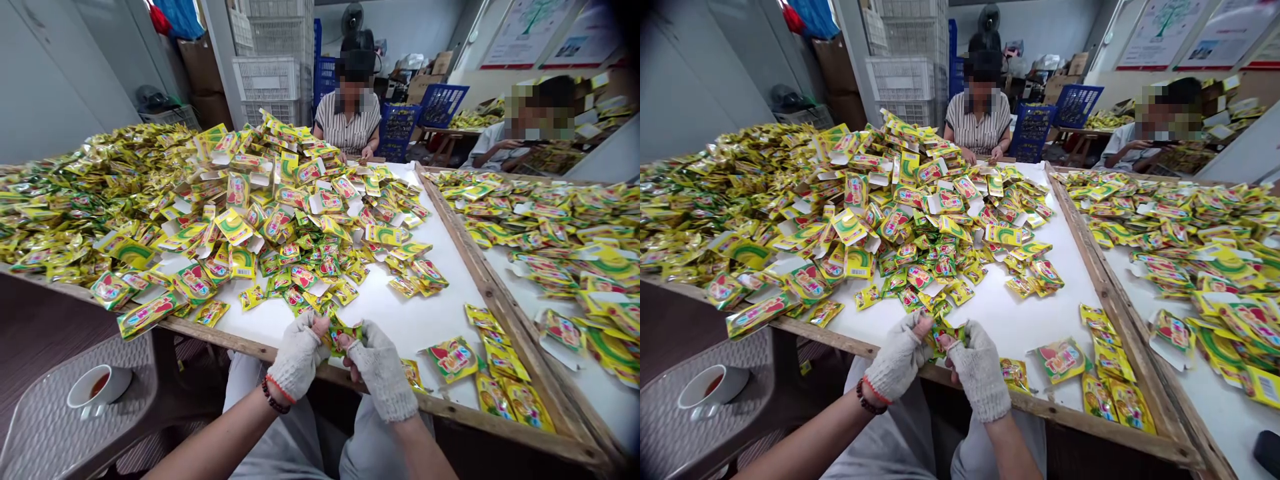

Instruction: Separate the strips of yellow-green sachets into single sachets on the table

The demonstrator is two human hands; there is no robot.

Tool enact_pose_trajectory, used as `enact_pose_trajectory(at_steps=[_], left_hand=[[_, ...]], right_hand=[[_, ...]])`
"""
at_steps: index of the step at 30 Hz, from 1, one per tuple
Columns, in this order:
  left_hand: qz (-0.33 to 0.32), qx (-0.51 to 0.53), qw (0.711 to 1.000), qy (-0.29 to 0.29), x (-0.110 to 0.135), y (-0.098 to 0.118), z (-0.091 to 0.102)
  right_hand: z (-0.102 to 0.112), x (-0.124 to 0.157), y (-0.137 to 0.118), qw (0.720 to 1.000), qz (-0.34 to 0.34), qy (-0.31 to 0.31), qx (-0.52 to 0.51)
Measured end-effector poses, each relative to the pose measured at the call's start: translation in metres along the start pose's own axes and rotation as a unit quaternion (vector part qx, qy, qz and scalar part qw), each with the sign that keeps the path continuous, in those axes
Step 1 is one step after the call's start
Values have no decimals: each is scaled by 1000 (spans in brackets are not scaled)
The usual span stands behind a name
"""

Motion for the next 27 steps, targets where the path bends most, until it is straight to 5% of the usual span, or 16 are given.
enact_pose_trajectory(at_steps=[5,8,17,22,27], left_hand=[[-31,-54,998,4,-1,1,5],[-13,-9,999,30,-3,3,9],[-26,71,995,64,7,1,4],[-2,66,996,67,-1,-11,9],[-27,0,998,57,-12,-11,17]], right_hand=[[5,-3,-6,995,48,-41,71],[20,0,-26,982,139,20,122],[23,7,-7,989,53,129,54],[16,0,-1,981,96,85,145],[6,-7,-3,981,142,69,109]])
Point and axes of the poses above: each hand's wrist, its own x-axis away from the middle knuckle, its own z-axis out of the back of the hand, y = z × x, the point moved 9 cm from there along -x, towards the middle knuckle, and after that the axes turned 14 degrees about y, right-handed, at the moved point
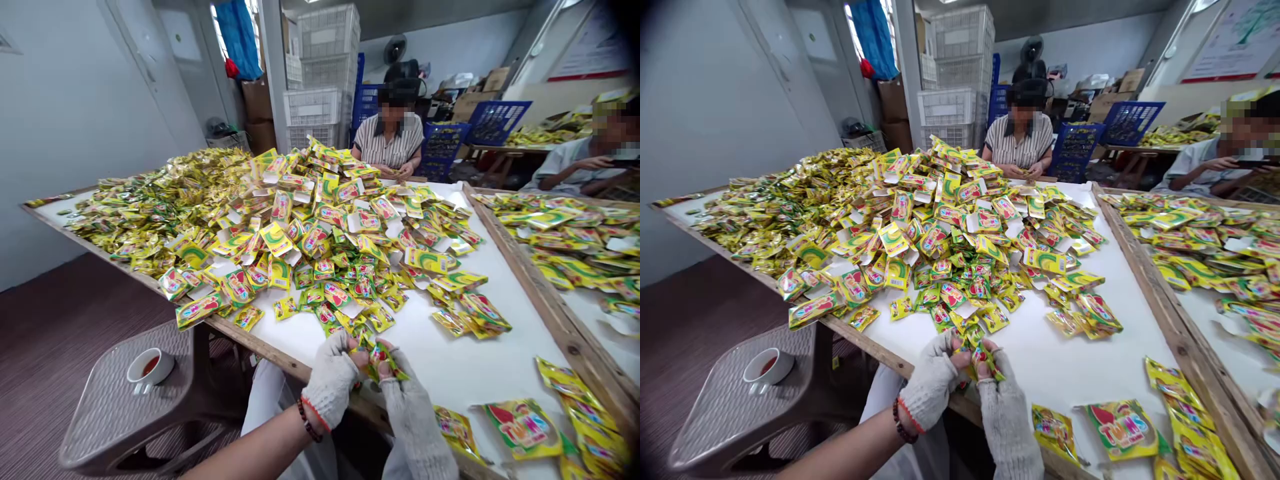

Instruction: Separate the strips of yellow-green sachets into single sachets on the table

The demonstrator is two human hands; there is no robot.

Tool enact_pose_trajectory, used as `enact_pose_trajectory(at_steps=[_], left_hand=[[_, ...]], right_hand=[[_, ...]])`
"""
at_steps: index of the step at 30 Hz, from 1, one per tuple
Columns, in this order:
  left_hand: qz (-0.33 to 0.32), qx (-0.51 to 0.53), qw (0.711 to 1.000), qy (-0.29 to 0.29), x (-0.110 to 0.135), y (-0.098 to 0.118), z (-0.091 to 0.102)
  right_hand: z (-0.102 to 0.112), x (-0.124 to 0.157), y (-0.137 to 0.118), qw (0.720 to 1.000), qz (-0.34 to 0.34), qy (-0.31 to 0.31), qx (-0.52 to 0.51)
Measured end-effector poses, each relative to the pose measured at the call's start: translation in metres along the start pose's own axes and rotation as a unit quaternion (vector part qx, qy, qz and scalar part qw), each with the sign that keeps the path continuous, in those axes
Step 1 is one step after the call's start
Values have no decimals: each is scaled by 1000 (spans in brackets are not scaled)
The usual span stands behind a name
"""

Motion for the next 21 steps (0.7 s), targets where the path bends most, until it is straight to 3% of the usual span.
enact_pose_trajectory(at_steps=[4,9,13,15,18,20,21], left_hand=[[-59,-61,996,-8,-5,20,5],[-57,-64,996,-33,-5,33,4],[-98,-118,987,-53,1,33,0],[-142,-178,972,-53,5,38,0],[-242,-293,920,-96,8,63,-3],[-352,-380,849,-102,3,98,-1],[-423,-419,799,-79,-2,122,4]], right_hand=[[4,-4,-10,999,24,11,-29],[-8,-2,-23,995,41,-55,-78],[-14,-4,-16,996,10,-31,-82],[-17,-5,-16,994,-7,-47,-95],[-19,-5,-16,990,-31,-95,-99],[-16,-5,-10,989,-62,-97,-98],[-14,-5,-5,988,-78,-91,-97]])
Point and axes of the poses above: each hand's wrist, its own x-axis away from the middle knuckle, its own z-axis out of the back of the hand, y = z × x, the point moved 9 cm from there along -x, towards the middle knuckle, and after that the axes turned 14 degrees about y, right-handed, at the moved point
